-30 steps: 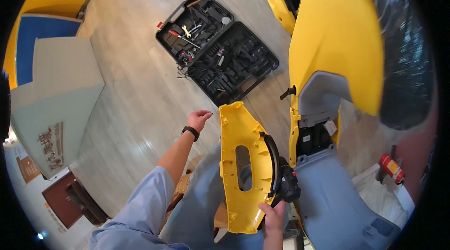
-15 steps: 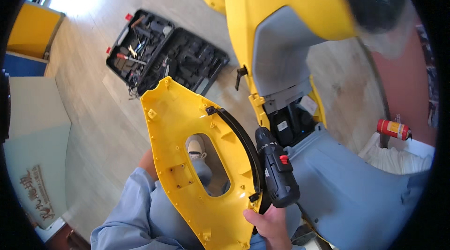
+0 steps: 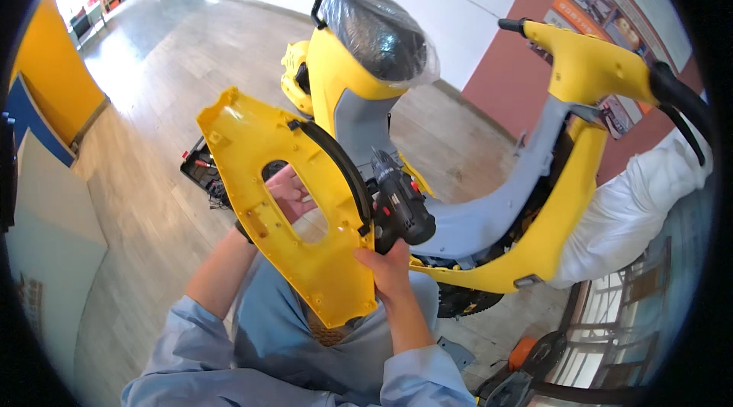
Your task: Disassembling a yellow electric scooter's front panel and body components using an electric drill.
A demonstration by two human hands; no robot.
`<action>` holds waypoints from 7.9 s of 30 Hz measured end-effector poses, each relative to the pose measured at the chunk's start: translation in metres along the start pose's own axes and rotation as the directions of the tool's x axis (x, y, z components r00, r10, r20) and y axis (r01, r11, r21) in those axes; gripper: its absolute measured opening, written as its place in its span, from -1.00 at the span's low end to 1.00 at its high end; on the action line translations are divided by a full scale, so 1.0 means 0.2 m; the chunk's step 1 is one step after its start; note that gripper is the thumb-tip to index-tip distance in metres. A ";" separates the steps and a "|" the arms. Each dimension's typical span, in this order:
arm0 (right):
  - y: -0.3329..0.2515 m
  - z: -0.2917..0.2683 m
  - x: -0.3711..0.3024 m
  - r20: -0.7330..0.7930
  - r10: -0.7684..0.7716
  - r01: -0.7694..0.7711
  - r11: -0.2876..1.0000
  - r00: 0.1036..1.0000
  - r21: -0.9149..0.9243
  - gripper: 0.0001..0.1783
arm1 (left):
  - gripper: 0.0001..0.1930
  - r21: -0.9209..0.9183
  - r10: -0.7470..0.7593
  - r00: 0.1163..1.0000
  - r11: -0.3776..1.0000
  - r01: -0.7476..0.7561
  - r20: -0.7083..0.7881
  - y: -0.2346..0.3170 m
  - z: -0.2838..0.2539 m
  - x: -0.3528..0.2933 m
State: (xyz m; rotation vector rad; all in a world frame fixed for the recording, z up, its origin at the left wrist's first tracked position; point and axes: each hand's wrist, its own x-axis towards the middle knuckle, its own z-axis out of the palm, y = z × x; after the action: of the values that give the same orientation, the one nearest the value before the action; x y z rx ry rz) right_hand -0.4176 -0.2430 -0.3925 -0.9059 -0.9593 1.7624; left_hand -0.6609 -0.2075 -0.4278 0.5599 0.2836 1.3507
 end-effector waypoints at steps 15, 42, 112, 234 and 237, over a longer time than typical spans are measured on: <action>0.06 0.15 0.37 0.042 -0.181 0.176 0.979 0.983 0.103 -0.52 | -0.64 -0.175 0.310 0.945 0.930 -0.324 -0.107 0.06 -0.08 0.11; -0.06 -0.14 0.35 0.389 -0.042 0.344 0.557 0.920 -0.756 -0.56 | -0.69 0.311 0.552 0.803 0.822 -0.477 -0.227 0.33 -0.34 0.13; 0.22 0.45 0.69 0.303 0.570 -0.286 0.719 0.764 -0.634 -0.66 | -0.68 0.320 0.385 0.705 0.919 -0.231 -0.595 0.57 -0.83 -0.29; 0.24 0.41 0.84 0.296 0.653 -0.321 0.653 0.697 -0.686 -0.76 | -0.68 0.407 0.273 0.664 0.912 0.051 -0.696 0.56 -0.89 -0.24; 0.23 0.41 0.84 0.294 0.659 -0.315 0.642 0.692 -0.699 -0.76 | -0.68 0.401 0.267 0.680 0.915 0.043 -0.683 0.57 -0.89 -0.25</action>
State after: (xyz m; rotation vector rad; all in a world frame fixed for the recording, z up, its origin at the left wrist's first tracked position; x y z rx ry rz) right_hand -0.5606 -0.1188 -0.4274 -1.2007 -1.8626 2.3151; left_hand -0.8558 -0.2037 -0.5225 0.3302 1.2253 1.6111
